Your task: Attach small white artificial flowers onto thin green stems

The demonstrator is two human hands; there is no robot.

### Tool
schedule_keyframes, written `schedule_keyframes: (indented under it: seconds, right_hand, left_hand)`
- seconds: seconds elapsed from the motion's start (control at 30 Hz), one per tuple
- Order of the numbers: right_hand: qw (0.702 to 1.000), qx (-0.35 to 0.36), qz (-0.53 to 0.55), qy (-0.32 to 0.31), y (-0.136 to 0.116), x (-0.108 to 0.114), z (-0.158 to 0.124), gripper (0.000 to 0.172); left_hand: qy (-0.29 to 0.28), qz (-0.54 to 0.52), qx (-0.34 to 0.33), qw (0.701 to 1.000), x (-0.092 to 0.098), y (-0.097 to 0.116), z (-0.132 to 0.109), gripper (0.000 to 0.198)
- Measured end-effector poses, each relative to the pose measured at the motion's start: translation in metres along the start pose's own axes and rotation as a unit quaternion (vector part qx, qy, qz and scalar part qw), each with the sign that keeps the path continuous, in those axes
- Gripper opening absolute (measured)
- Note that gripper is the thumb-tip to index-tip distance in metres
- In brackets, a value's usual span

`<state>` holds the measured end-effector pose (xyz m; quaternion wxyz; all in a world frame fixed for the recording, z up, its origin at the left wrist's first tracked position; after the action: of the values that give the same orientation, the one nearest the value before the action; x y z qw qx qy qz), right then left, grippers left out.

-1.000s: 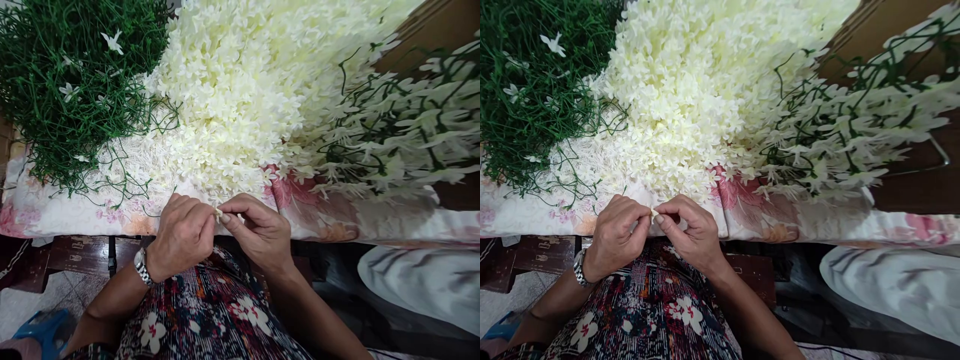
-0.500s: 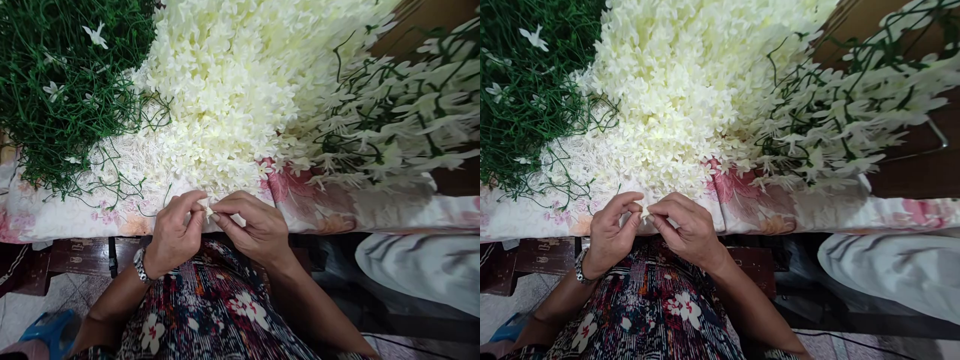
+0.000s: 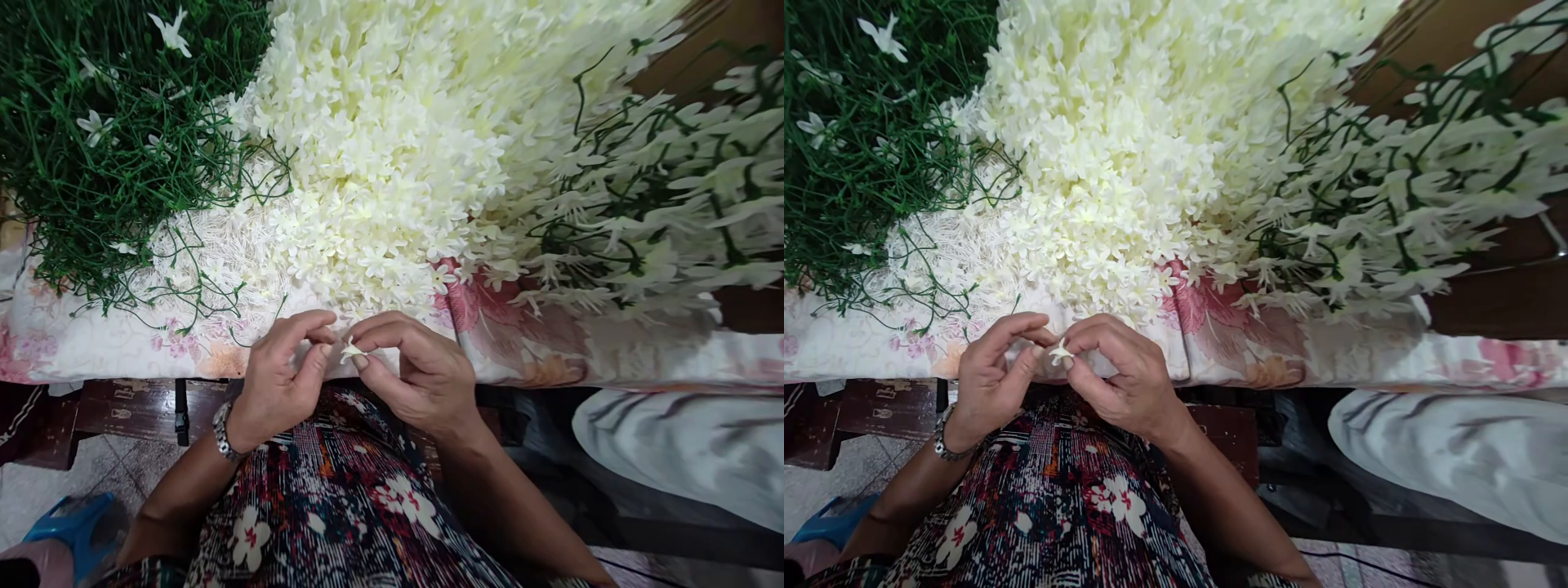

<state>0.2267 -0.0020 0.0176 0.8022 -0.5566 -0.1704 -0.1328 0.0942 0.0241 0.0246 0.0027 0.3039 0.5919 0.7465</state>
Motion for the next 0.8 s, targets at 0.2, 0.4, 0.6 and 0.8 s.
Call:
schedule_keyframes:
  seconds: [0.2,0.4,0.6,0.8]
  right_hand:
    - [0.993,0.003,-0.096,-0.074,-0.007,-0.006,0.005,0.005]
    - [0.974,0.067,-0.197,-0.09,-0.014,-0.016,0.005,0.007]
    - [0.955,0.107,-0.243,-0.131,-0.018,-0.023,0.004,0.007]
    - [0.951,0.142,-0.223,-0.162,-0.02,-0.028,0.002,0.017]
  left_hand:
    - [-0.004,0.108,-0.102,0.989,0.001,0.015,-0.001,0.01]
    - [0.034,0.121,-0.065,0.99,0.001,0.006,-0.006,0.003]
    - [0.01,0.074,0.004,0.997,0.003,-0.005,-0.008,0.008]
    - [-0.021,0.012,0.06,0.998,0.005,-0.013,-0.008,0.012]
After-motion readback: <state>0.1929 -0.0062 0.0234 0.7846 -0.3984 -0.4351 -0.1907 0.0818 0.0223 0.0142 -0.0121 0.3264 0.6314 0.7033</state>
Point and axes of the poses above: each hand's wrist, its own z-axis towards the middle knuckle, its own x-axis out of the back of the hand, y = z × x, the point moved 5 cm from there along z, towards the middle knuckle, and after that the axes turned 4 degrees about -y, right-handed, at the moved point
